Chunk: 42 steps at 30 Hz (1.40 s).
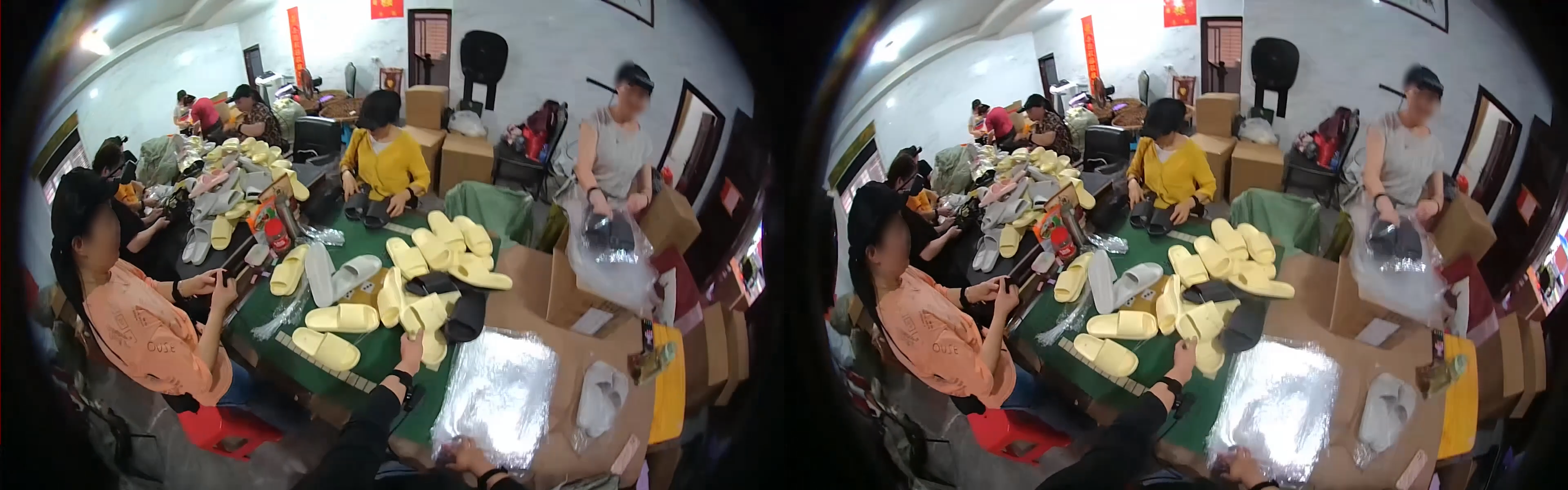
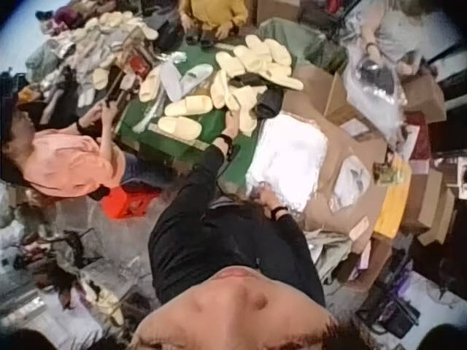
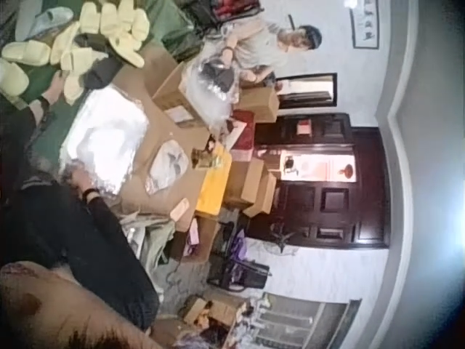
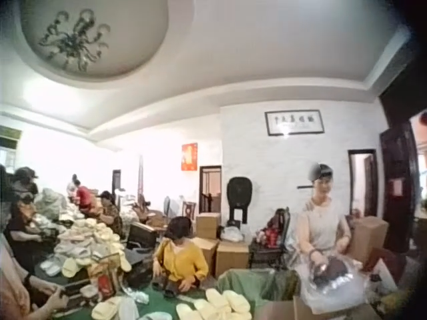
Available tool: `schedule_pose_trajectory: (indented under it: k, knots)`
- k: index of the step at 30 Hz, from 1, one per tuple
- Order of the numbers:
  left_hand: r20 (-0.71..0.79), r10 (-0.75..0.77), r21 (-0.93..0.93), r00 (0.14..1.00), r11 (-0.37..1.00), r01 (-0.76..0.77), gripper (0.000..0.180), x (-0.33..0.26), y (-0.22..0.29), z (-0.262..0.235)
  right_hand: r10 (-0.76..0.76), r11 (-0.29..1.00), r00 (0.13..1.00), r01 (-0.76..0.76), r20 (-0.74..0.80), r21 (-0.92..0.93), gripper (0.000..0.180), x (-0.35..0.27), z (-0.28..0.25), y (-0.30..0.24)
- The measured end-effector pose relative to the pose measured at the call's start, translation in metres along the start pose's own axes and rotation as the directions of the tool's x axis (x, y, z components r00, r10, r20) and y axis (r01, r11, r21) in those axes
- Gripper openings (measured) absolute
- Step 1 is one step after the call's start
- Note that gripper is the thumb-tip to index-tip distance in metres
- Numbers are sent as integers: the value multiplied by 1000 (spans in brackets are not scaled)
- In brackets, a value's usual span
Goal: The recorder is packing finished sandals into plastic bags and placing them into a large bag/box in a manufacturing environment.
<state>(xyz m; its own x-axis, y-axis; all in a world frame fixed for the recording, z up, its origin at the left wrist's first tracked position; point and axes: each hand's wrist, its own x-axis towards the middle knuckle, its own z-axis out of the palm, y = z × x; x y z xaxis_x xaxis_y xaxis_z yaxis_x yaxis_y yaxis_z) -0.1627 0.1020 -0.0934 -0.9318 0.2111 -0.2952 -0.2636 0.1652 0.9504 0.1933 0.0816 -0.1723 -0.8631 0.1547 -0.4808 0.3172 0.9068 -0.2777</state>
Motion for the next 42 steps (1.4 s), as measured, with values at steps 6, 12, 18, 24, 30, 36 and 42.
schedule_pose_trajectory:
  k: [6, 12, 18, 24, 30, 36, 42]
  knots:
    - [21, -85, -74, 996, 993, 87, 40, 56, -7, -4, -28, 978, 997, 42, -68, 206, 51, -21, -68, -35]
    - [-182, 33, -113, 983, 992, -54, 31, 40, 35, 0, -48, 972, 999, 47, -3, 230, 76, 3, -28, -2]
    - [-380, 265, -254, 886, 892, -375, 21, 39, 105, -56, -143, 967, 990, 143, -16, 211, 81, 14, -8, 8]
    - [-222, 459, -396, 860, 764, -510, 11, -64, 198, -78, -195, 964, 976, 209, -97, 166, 87, 11, -1, 11]
    - [281, 330, -443, 901, 878, -183, 13, -148, 197, -46, -193, 952, 978, 206, -78, 225, 85, 15, -6, 15]
    - [634, 144, -358, 759, 926, 123, 24, -179, 152, 4, -123, 950, 992, 109, 31, 293, 80, 24, -1, 16]
    - [806, 30, -109, 592, 989, 99, 27, -198, 114, 26, -129, 958, 990, 140, -59, 249, 77, 22, 6, 15]
